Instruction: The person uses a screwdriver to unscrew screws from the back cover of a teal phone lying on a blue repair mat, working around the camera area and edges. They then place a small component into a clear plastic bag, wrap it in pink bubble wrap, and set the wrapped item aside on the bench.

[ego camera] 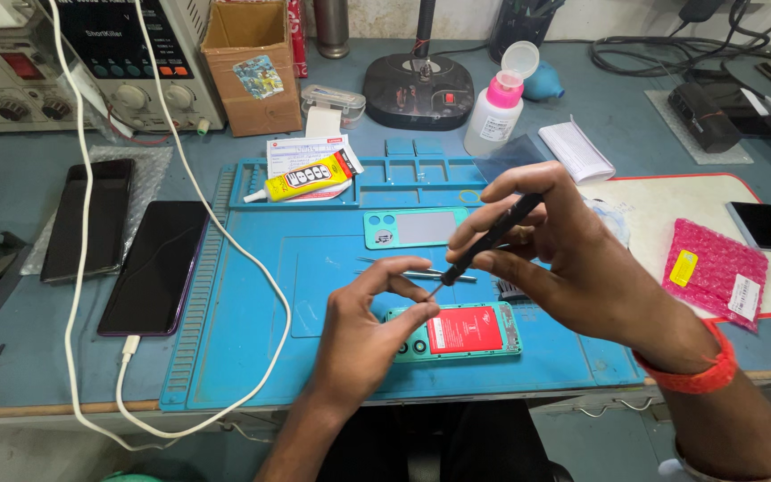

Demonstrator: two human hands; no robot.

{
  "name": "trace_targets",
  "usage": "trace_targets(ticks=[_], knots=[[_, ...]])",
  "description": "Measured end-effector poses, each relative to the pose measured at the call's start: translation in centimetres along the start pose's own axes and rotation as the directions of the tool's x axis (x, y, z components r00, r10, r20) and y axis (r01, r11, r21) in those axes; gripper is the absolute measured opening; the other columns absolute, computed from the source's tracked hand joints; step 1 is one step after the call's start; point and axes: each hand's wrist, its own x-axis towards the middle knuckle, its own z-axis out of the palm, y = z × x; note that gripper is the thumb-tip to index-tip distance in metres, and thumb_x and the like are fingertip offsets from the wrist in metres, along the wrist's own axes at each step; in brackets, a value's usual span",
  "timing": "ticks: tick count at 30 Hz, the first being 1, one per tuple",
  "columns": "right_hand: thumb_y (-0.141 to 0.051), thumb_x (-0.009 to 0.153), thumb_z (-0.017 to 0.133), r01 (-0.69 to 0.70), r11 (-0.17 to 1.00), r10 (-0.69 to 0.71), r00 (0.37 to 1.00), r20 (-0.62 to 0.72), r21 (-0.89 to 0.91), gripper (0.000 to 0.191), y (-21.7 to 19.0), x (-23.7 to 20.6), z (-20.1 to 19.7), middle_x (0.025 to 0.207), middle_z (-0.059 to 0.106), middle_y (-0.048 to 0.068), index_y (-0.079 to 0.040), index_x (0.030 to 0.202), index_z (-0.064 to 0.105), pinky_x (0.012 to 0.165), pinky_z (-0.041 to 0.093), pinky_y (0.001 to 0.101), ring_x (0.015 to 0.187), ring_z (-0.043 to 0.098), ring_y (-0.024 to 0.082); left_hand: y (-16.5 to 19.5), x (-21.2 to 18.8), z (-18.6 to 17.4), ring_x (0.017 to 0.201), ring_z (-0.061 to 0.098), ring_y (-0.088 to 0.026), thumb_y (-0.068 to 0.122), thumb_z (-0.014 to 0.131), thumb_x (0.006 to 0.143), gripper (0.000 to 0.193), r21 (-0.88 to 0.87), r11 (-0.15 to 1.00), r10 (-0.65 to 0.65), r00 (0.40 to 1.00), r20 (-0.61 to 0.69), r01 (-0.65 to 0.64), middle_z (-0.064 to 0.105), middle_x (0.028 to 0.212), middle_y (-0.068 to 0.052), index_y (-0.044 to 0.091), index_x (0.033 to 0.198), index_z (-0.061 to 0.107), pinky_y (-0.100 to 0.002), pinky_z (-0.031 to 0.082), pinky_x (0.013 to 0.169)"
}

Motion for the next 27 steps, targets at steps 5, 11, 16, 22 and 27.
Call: trace_targets(ticks=[5,11,16,22,27], knots=[[-0.001,0.092,0.069,-0.087,0.965,0.078,0.996,-0.044,-0.248,0.047,0.0,-0.5,-0.6,0.103,0.073,0.010,-0.006,0.127,0.039,0.082,0.067,0.0318,0.094,0.078,0.018,0.3,0.3,1.1,0.101,0.078,-0.019,0.003,0.073,0.086,0.045,0.027,0.999,0.021,0.990,0.137,-0.025,0.079,0.102,-0.009,0.009,0.129,0.064,-0.035,0.058,0.090],[-0.005,0.089,0.072,-0.152,0.924,0.144,0.988,-0.048,-0.351,0.045,0.7,-1.0,-0.4,0.096,0.077,0.007,-0.007,0.124,0.044,0.077,0.066,0.0324,0.090,0.081,0.018,-0.2,0.2,1.5,0.115,0.073,-0.027,-0.004,0.055,0.089,0.053,0.097,0.993,0.038,0.959,0.282,-0.068,0.076,0.115,-0.013,0.010,0.140,0.054,-0.043,0.042,0.111],[-0.005,0.089,0.072,-0.149,0.920,0.148,0.989,-0.030,-0.361,0.044,1.2,-1.1,-0.4,0.097,0.076,0.007,-0.008,0.124,0.045,0.077,0.067,0.0321,0.089,0.081,0.018,-0.4,0.2,1.6,0.118,0.069,-0.029,-0.002,0.053,0.089,0.053,0.151,0.987,0.010,0.949,0.315,-0.061,0.077,0.117,-0.014,0.013,0.141,0.053,-0.044,0.033,0.117],[-0.002,0.090,0.069,-0.161,0.929,0.171,0.985,0.002,-0.332,0.043,1.2,-1.0,-0.4,0.102,0.076,0.007,-0.008,0.125,0.045,0.079,0.064,0.0330,0.096,0.082,0.020,-0.6,0.2,1.6,0.117,0.068,-0.030,-0.002,0.054,0.090,0.053,0.169,0.984,0.002,0.951,0.310,-0.057,0.078,0.117,-0.014,0.011,0.141,0.053,-0.044,0.036,0.114],[0.004,0.091,0.064,-0.003,0.957,0.045,0.989,0.138,-0.292,0.046,0.7,-0.6,-0.7,0.120,0.073,0.013,-0.007,0.132,0.045,0.085,0.061,0.0353,0.111,0.078,0.027,-0.6,0.2,1.6,0.119,0.072,-0.028,0.001,0.057,0.090,0.052,0.035,0.997,0.051,0.962,0.269,-0.062,0.071,0.124,-0.016,0.006,0.141,0.053,-0.040,0.055,0.101]])
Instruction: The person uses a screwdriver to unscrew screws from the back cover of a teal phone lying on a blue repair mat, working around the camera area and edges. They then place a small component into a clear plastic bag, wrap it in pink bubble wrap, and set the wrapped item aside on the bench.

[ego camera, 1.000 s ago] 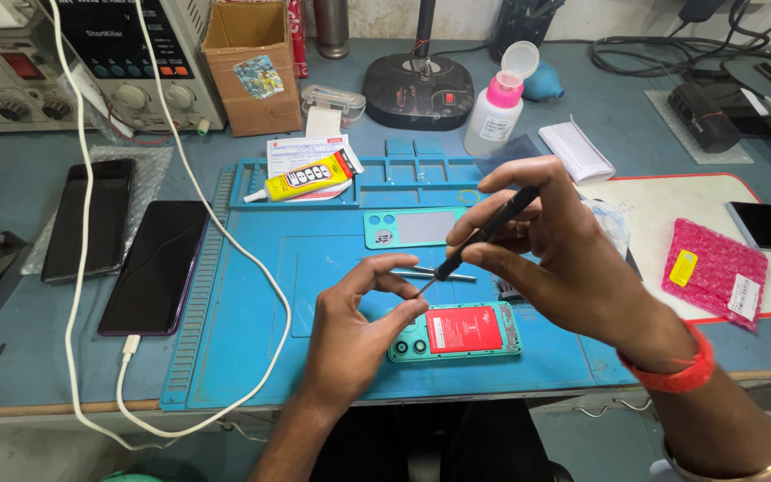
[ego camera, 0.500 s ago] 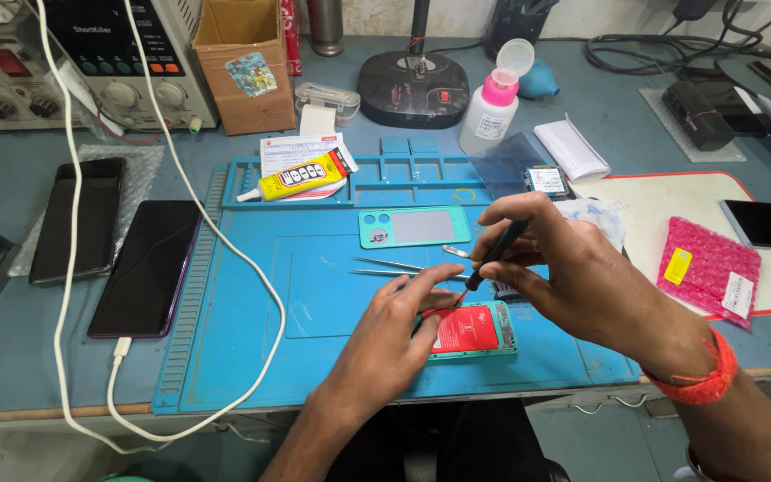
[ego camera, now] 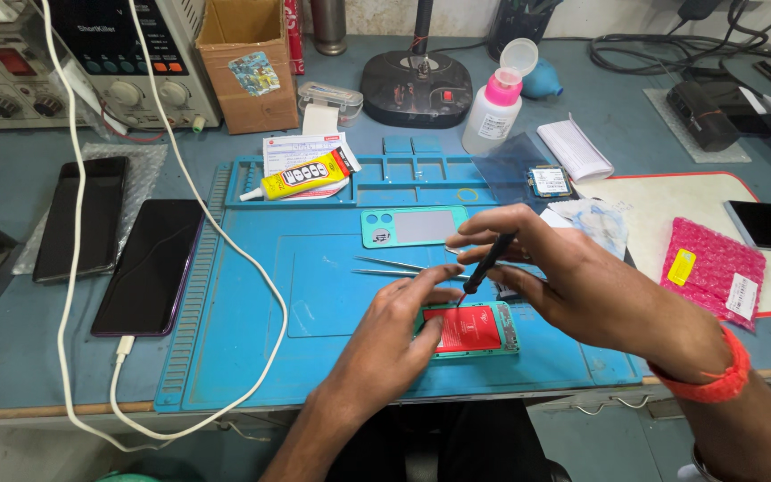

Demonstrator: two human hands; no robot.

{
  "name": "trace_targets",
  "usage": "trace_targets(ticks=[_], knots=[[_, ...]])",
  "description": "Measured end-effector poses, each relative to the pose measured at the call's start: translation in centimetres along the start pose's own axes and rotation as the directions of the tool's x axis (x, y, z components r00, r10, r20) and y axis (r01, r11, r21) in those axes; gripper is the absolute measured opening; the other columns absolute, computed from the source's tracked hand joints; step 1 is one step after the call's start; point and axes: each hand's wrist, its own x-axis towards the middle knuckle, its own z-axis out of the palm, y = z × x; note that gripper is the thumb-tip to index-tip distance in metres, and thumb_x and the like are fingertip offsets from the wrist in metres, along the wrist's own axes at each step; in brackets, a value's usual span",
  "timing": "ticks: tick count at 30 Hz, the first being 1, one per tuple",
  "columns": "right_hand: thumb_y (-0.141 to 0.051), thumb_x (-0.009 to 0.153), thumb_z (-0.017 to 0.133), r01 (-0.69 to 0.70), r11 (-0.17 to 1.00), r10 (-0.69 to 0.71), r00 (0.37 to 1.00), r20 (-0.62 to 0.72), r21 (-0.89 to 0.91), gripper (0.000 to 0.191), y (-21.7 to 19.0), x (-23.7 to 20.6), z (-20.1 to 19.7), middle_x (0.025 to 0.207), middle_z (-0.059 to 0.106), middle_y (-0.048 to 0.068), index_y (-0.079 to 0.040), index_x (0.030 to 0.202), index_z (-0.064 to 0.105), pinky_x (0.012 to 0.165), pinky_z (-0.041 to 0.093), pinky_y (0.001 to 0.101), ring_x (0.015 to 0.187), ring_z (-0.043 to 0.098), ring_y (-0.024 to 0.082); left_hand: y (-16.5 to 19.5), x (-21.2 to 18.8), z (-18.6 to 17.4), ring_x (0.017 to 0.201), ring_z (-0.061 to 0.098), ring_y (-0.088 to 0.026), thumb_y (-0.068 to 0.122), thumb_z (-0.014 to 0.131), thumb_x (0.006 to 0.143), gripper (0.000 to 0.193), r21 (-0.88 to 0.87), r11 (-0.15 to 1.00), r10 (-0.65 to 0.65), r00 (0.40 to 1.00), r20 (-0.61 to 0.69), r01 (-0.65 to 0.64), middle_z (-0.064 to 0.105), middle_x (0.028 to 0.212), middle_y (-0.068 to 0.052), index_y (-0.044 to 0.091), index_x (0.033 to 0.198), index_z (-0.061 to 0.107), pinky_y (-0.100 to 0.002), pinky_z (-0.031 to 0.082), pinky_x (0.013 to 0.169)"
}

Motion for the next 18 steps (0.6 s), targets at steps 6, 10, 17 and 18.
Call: trace_targets(ticks=[6,10,17,18], knots=[[-0.017,0.091,0.075,-0.551,0.813,0.540,0.834,-0.112,-0.185,0.051,-0.2,1.1,0.5,0.103,0.079,0.006,-0.016,0.133,0.047,0.082,0.065,0.0307,0.100,0.081,0.017,0.0,-0.1,-1.7,0.110,0.073,-0.029,0.007,0.064,0.091,0.044,0.155,0.987,-0.016,0.993,-0.120,0.035,0.076,0.114,-0.013,0.007,0.134,0.060,-0.040,0.055,0.093],[-0.005,0.094,0.065,-0.009,0.999,0.014,0.995,-0.095,0.049,0.041,-0.9,1.1,0.5,0.110,0.075,0.013,-0.005,0.130,0.045,0.079,0.064,0.0345,0.101,0.078,0.025,0.0,-0.3,-2.8,0.107,0.073,-0.027,0.008,0.067,0.089,0.037,0.199,0.979,0.000,0.980,-0.198,0.040,0.075,0.111,-0.013,0.006,0.126,0.065,-0.039,0.056,0.091],[-0.022,0.095,0.075,-0.595,0.785,0.589,0.803,-0.091,-0.175,0.043,-1.1,1.7,0.3,0.095,0.083,0.007,-0.014,0.127,0.048,0.074,0.063,0.0331,0.089,0.081,0.017,-0.1,0.7,-4.4,0.109,0.067,-0.034,0.005,0.069,0.089,0.030,0.461,0.885,0.187,0.954,-0.236,-0.059,0.071,0.116,-0.015,0.004,0.119,0.069,-0.043,0.053,0.093],[-0.023,0.095,0.076,-0.575,0.790,0.567,0.817,-0.106,-0.210,0.045,-1.1,1.7,0.4,0.094,0.083,0.007,-0.014,0.128,0.047,0.075,0.062,0.0334,0.088,0.082,0.017,-0.2,1.3,-5.0,0.109,0.067,-0.034,0.005,0.069,0.088,0.030,0.525,0.848,0.224,0.945,-0.237,-0.069,0.071,0.115,-0.015,0.004,0.118,0.070,-0.044,0.052,0.093]])
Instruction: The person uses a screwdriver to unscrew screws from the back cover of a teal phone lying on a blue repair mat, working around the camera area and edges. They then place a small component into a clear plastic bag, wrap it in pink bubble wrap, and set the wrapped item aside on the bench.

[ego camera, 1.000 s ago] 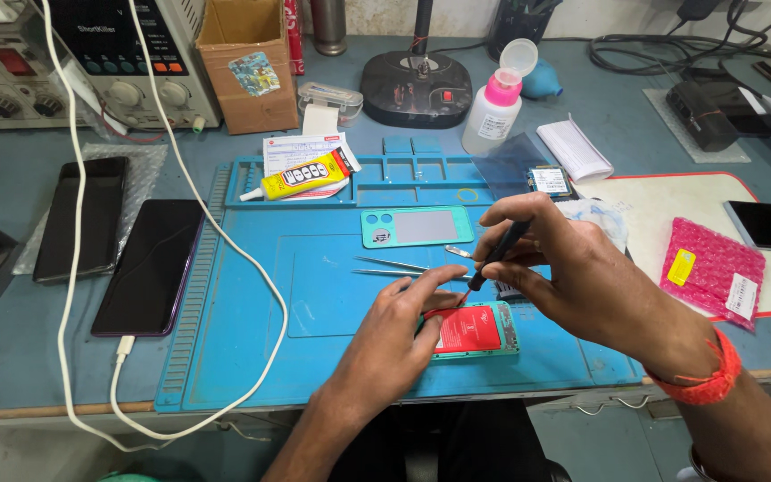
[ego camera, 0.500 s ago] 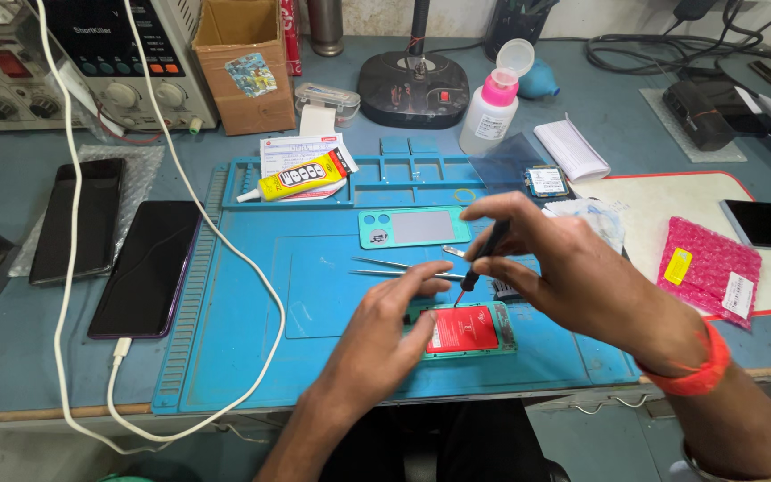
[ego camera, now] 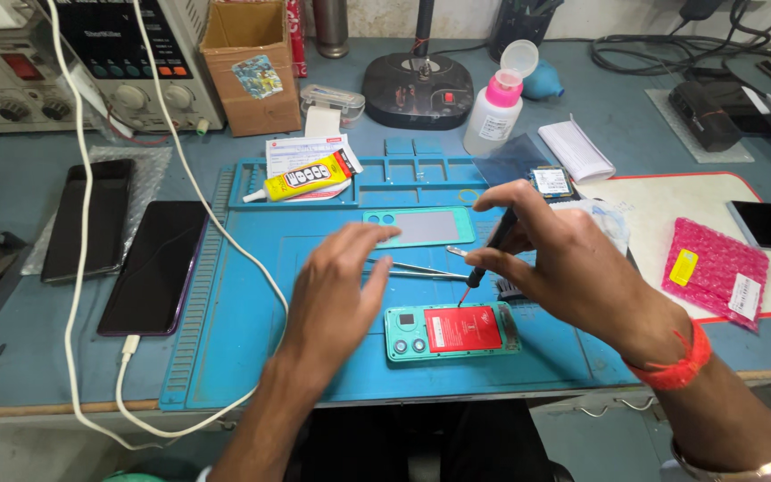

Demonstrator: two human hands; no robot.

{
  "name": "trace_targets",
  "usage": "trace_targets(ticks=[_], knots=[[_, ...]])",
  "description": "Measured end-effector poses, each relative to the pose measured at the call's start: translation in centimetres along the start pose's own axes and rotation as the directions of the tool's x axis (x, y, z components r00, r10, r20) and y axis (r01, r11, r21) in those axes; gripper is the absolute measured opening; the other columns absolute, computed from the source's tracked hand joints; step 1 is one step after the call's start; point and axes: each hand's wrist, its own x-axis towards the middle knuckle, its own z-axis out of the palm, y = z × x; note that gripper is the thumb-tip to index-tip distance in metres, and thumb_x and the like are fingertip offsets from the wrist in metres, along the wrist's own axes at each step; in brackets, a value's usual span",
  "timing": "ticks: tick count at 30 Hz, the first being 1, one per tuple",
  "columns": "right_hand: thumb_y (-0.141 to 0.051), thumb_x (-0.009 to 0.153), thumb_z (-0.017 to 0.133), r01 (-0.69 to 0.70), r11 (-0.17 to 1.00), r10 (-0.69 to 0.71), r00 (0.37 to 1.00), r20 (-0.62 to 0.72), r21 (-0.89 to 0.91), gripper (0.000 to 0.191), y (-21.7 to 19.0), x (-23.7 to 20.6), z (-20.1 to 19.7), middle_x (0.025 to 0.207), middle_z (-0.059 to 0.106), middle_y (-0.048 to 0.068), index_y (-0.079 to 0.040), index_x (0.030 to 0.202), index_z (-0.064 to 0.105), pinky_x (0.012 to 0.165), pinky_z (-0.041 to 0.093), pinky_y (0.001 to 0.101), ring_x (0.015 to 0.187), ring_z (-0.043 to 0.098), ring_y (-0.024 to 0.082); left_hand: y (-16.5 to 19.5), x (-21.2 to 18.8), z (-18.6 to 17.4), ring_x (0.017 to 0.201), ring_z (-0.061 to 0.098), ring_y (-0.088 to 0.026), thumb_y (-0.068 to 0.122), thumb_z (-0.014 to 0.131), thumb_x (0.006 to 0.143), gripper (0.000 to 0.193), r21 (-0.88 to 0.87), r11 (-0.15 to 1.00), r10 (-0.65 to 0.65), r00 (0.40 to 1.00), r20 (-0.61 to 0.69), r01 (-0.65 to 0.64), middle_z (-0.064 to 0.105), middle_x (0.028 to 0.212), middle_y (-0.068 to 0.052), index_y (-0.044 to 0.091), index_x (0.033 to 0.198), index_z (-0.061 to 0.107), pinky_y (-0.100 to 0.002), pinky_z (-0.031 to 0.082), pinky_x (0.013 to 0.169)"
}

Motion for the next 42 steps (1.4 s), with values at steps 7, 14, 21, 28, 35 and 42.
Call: trace_targets(ticks=[7,14,21,28,35,42], knots=[[-0.010,0.093,0.068,0.307,0.927,-0.313,0.950,-0.007,0.215,0.036,0.6,0.0,0.0,0.095,0.082,0.006,-0.009,0.123,0.047,0.066,0.062,0.0332,0.085,0.081,0.018,-3.0,4.2,0.2,0.097,0.068,-0.035,0.010,0.075,0.084,0.015,0.292,0.956,-0.071,0.985,0.158,0.022,0.071,0.097,-0.017,0.005,0.097,0.080,-0.049,0.051,0.088],[-0.004,0.095,0.064,0.491,0.833,-0.497,0.866,-0.044,0.255,0.035,0.6,0.1,0.0,0.102,0.076,0.012,-0.008,0.124,0.045,0.076,0.062,0.0372,0.093,0.076,0.025,-4.1,4.9,1.3,0.095,0.067,-0.036,0.019,0.080,0.080,0.017,0.303,0.947,-0.188,0.949,0.253,0.107,0.069,0.094,-0.018,0.006,0.090,0.081,-0.050,0.050,0.086],[-0.017,0.095,0.070,0.052,0.997,-0.055,0.996,0.068,0.050,0.042,0.5,0.3,0.5,0.089,0.079,0.006,-0.016,0.129,0.045,0.069,0.061,0.0358,0.078,0.080,0.020,-4.6,4.8,1.5,0.096,0.068,-0.035,0.019,0.078,0.083,0.016,0.277,0.951,-0.213,0.942,0.258,0.139,0.070,0.097,-0.017,0.005,0.090,0.080,-0.050,0.051,0.086],[-0.003,0.094,0.063,0.518,0.809,-0.530,0.847,-0.038,0.277,0.036,0.9,0.0,0.6,0.102,0.076,0.010,-0.007,0.124,0.042,0.074,0.064,0.0351,0.090,0.080,0.023,-5.2,4.6,1.7,0.095,0.069,-0.034,0.020,0.075,0.085,0.018,0.220,0.957,-0.244,0.936,0.252,0.190,0.070,0.097,-0.017,0.003,0.088,0.078,-0.049,0.052,0.085],[-0.006,0.089,0.070,0.265,0.952,-0.269,0.963,0.011,0.153,0.044,0.9,0.0,0.4,0.096,0.077,0.007,-0.010,0.123,0.042,0.062,0.062,0.0348,0.083,0.080,0.021,-5.7,4.3,2.1,0.095,0.067,-0.037,0.022,0.074,0.087,0.020,0.232,0.967,-0.159,0.957,0.241,0.102,0.069,0.094,-0.019,0.003,0.091,0.078,-0.050,0.051,0.085],[-0.007,0.089,0.072,0.385,0.914,-0.383,0.923,-0.043,0.127,0.040,1.1,-0.2,0.4,0.097,0.079,0.008,-0.009,0.117,0.044,0.070,0.063,0.0357,0.091,0.081,0.022,-4.9,4.3,1.8,0.094,0.067,-0.036,0.023,0.075,0.088,0.019,0.280,0.949,-0.219,0.945,0.242,0.149,0.069,0.095,-0.017,0.004,0.092,0.078,-0.051,0.051,0.082]])
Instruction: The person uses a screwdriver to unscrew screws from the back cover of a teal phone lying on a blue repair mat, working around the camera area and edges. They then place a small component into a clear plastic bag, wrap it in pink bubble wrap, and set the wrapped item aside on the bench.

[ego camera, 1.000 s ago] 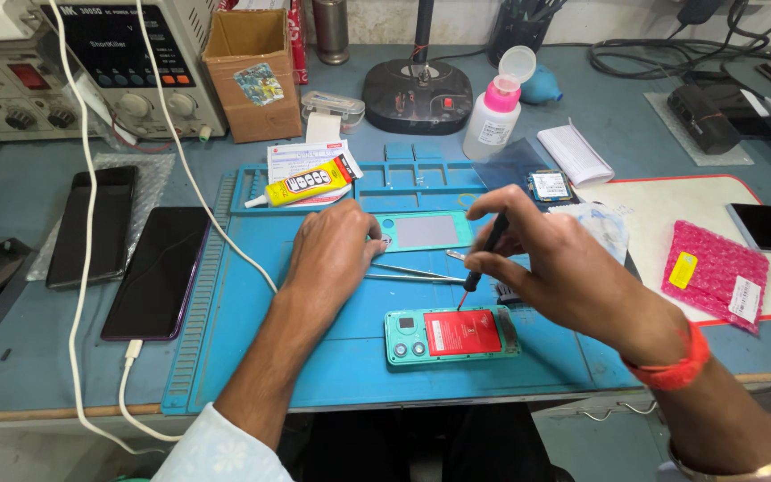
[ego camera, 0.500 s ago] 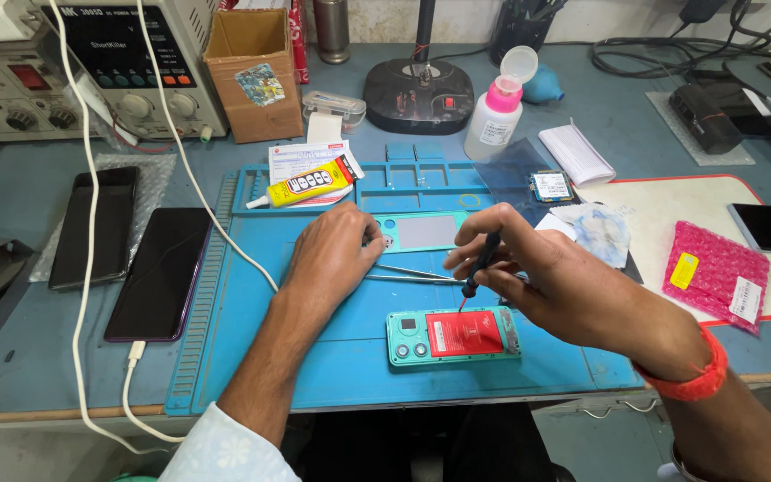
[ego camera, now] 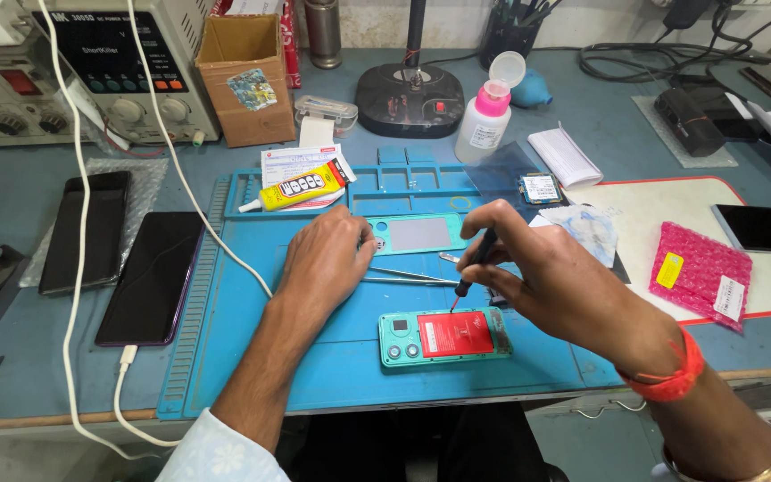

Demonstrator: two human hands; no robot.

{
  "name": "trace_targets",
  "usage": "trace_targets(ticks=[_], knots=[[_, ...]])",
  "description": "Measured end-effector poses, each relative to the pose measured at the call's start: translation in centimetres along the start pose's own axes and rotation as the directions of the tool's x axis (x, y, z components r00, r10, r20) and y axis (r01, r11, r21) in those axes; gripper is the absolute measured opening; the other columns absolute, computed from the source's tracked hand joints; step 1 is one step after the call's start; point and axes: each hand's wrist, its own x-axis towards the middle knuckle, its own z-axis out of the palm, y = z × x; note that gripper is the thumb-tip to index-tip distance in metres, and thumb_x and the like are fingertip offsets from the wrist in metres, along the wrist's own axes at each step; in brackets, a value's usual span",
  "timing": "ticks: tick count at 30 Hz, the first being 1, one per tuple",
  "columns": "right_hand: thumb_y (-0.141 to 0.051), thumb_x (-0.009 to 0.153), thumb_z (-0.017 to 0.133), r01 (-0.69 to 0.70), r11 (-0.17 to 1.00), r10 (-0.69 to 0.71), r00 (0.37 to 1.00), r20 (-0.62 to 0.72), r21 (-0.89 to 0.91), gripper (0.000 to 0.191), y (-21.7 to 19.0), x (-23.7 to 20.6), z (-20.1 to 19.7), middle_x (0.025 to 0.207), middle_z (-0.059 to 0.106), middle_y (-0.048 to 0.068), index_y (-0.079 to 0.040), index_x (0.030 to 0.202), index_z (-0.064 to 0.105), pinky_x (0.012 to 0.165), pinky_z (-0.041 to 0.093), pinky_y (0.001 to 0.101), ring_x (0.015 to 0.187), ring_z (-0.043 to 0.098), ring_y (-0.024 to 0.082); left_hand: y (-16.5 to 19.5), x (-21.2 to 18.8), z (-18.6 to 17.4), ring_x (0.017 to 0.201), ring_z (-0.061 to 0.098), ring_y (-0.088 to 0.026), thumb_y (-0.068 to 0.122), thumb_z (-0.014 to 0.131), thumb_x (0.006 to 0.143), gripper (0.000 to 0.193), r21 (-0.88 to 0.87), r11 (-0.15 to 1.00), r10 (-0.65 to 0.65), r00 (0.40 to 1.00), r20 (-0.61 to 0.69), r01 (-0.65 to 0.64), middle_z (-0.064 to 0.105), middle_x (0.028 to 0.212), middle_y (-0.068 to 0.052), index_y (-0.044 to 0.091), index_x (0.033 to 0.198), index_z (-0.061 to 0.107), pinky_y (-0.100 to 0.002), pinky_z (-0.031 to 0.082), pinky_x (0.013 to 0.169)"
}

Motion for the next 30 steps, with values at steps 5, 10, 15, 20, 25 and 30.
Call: trace_targets(ticks=[5,10,15,20,25,30], knots=[[-0.010,0.092,0.070,-0.088,0.996,0.087,0.996,0.027,0.018,0.040,0.2,0.0,0.1,0.104,0.079,0.009,-0.009,0.121,0.042,0.071,0.063,0.0364,0.092,0.080,0.024,0.5,-0.3,-0.7,0.092,0.069,-0.033,0.022,0.075,0.085,0.017,0.007,1.000,-0.030,1.000,0.004,0.030,0.070,0.095,-0.014,0.008,0.093,0.079,-0.050,0.053,0.082],[-0.012,0.093,0.069,-0.039,0.999,0.039,0.998,0.044,-0.007,0.038,0.2,-0.2,0.0,0.098,0.080,0.008,-0.009,0.122,0.045,0.075,0.062,0.0348,0.090,0.081,0.023,0.4,-0.3,-0.5,0.091,0.069,-0.033,0.021,0.074,0.085,0.016,-0.003,1.000,-0.021,1.000,0.009,0.021,0.071,0.096,-0.013,0.008,0.094,0.080,-0.050,0.053,0.082],[-0.014,0.086,0.077,0.093,0.990,-0.106,0.987,-0.119,-0.110,0.042,0.2,-0.1,0.3,0.092,0.077,0.012,-0.007,0.115,0.047,0.071,0.060,0.0381,0.088,0.078,0.027,-0.1,-0.1,0.1,0.094,0.068,-0.034,0.019,0.072,0.086,0.016,0.018,0.999,0.029,0.999,-0.029,-0.029,0.070,0.096,-0.014,0.006,0.091,0.079,-0.050,0.053,0.082],[-0.010,0.091,0.070,0.051,0.998,-0.050,0.998,-0.030,0.032,0.034,-0.1,0.0,0.3,0.093,0.080,0.010,-0.007,0.116,0.047,0.071,0.061,0.0369,0.089,0.081,0.025,-0.5,-0.2,0.6,0.096,0.066,-0.034,0.022,0.070,0.090,0.019,0.051,0.997,0.064,0.998,-0.017,-0.063,0.066,0.093,-0.016,0.004,0.093,0.077,-0.050,0.051,0.083],[-0.014,0.094,0.071,-0.107,0.993,0.107,0.994,0.013,-0.045,0.037,-0.6,0.4,0.3,0.096,0.079,0.011,-0.009,0.121,0.046,0.073,0.060,0.0375,0.089,0.079,0.027,-0.4,-0.2,0.5,0.096,0.065,-0.034,0.022,0.069,0.091,0.020,0.023,0.997,0.073,0.997,-0.033,-0.072,0.065,0.092,-0.017,0.004,0.092,0.076,-0.050,0.051,0.083],[-0.006,0.091,0.068,0.083,0.994,-0.082,0.997,-0.018,0.067,0.035,-0.9,0.3,0.1,0.093,0.079,0.010,-0.006,0.118,0.046,0.072,0.063,0.0346,0.087,0.081,0.024,0.0,-0.3,0.2,0.084,0.070,-0.032,0.019,0.069,0.090,0.019,-0.152,0.988,0.026,0.999,-0.048,-0.033,0.071,0.091,-0.017,0.001,0.091,0.074,-0.046,0.054,0.077]])
